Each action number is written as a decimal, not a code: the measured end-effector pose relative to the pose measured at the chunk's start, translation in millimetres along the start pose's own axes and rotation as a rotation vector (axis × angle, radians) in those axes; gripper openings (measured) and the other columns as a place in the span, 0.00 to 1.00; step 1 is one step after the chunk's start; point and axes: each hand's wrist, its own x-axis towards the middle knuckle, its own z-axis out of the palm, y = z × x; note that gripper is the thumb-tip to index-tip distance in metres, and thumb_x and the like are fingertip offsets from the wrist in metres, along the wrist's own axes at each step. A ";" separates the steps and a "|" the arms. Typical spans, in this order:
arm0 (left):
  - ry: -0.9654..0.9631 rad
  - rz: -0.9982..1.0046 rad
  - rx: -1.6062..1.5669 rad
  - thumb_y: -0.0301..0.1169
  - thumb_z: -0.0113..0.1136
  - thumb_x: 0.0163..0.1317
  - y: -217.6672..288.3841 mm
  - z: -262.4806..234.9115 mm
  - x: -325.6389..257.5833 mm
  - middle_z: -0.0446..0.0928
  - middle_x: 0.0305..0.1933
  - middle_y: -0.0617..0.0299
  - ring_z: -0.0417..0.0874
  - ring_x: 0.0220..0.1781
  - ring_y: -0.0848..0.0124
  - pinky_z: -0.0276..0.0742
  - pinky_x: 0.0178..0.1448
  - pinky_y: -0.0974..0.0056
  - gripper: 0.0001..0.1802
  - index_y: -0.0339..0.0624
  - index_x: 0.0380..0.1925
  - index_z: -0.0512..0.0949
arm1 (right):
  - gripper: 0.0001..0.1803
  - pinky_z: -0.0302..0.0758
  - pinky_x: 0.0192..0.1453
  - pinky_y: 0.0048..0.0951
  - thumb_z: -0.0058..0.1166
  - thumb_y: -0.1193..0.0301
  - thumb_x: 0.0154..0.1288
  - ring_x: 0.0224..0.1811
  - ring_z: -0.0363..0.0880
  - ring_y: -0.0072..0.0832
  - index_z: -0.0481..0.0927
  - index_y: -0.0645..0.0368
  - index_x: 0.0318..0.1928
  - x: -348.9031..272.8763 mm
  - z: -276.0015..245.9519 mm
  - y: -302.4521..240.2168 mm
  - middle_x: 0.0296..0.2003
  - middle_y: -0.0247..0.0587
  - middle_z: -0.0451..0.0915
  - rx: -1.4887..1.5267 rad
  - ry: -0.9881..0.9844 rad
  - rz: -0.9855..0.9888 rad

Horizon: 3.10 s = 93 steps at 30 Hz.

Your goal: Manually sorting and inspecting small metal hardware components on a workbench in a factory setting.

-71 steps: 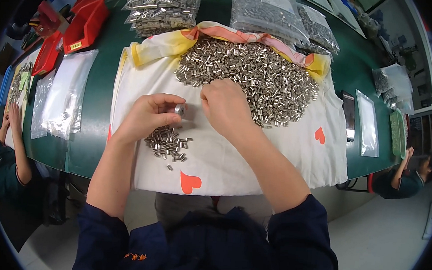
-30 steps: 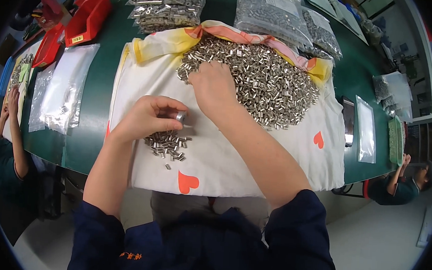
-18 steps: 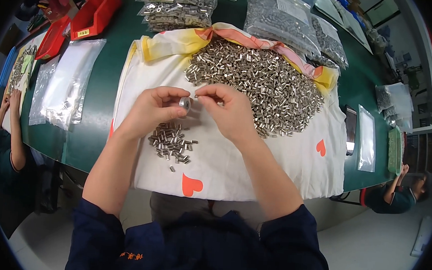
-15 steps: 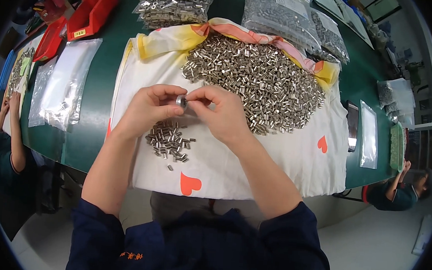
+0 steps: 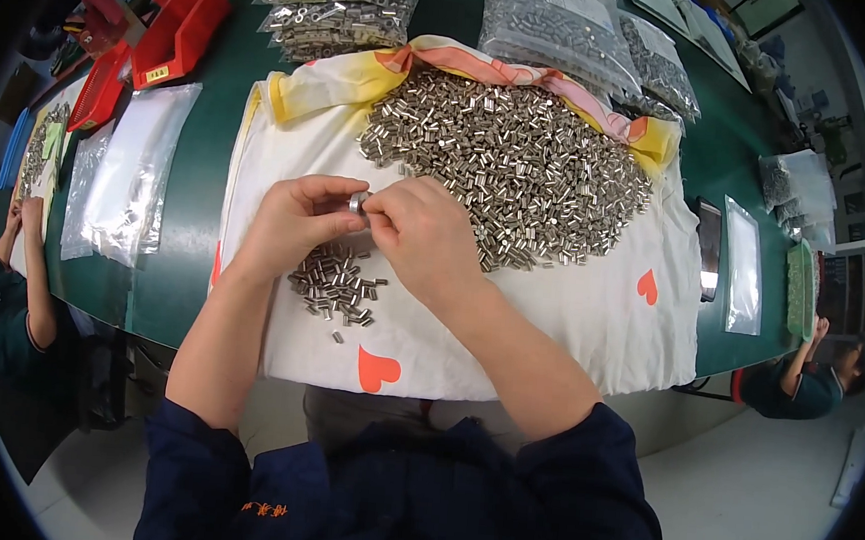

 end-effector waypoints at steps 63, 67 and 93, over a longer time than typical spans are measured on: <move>-0.121 -0.109 -0.006 0.20 0.63 0.50 7.3 -2.8 -3.1 0.78 0.34 0.64 0.77 0.34 0.81 0.74 0.40 0.76 0.19 0.33 0.45 0.76 | 0.05 0.72 0.38 0.18 0.58 0.77 0.52 0.31 0.75 0.16 0.80 0.62 0.32 1.2 -12.6 19.0 0.29 0.32 0.79 0.799 -0.390 0.726; -0.102 -0.095 -0.017 0.20 0.63 0.51 7.5 -1.3 -3.3 0.79 0.36 0.62 0.77 0.35 0.80 0.75 0.41 0.76 0.19 0.31 0.45 0.75 | 0.04 0.70 0.34 0.15 0.57 0.78 0.55 0.30 0.72 0.13 0.78 0.61 0.33 1.8 -13.1 18.6 0.29 0.29 0.77 0.774 -0.415 0.722; 0.025 -0.015 -0.052 0.18 0.64 0.48 2.4 7.3 -0.6 0.76 0.34 0.65 0.75 0.35 0.80 0.73 0.41 0.75 0.20 0.32 0.45 0.75 | 0.06 0.74 0.35 0.25 0.57 0.73 0.52 0.28 0.79 0.26 0.80 0.60 0.32 -4.5 -9.5 2.3 0.27 0.39 0.80 0.412 -0.135 0.448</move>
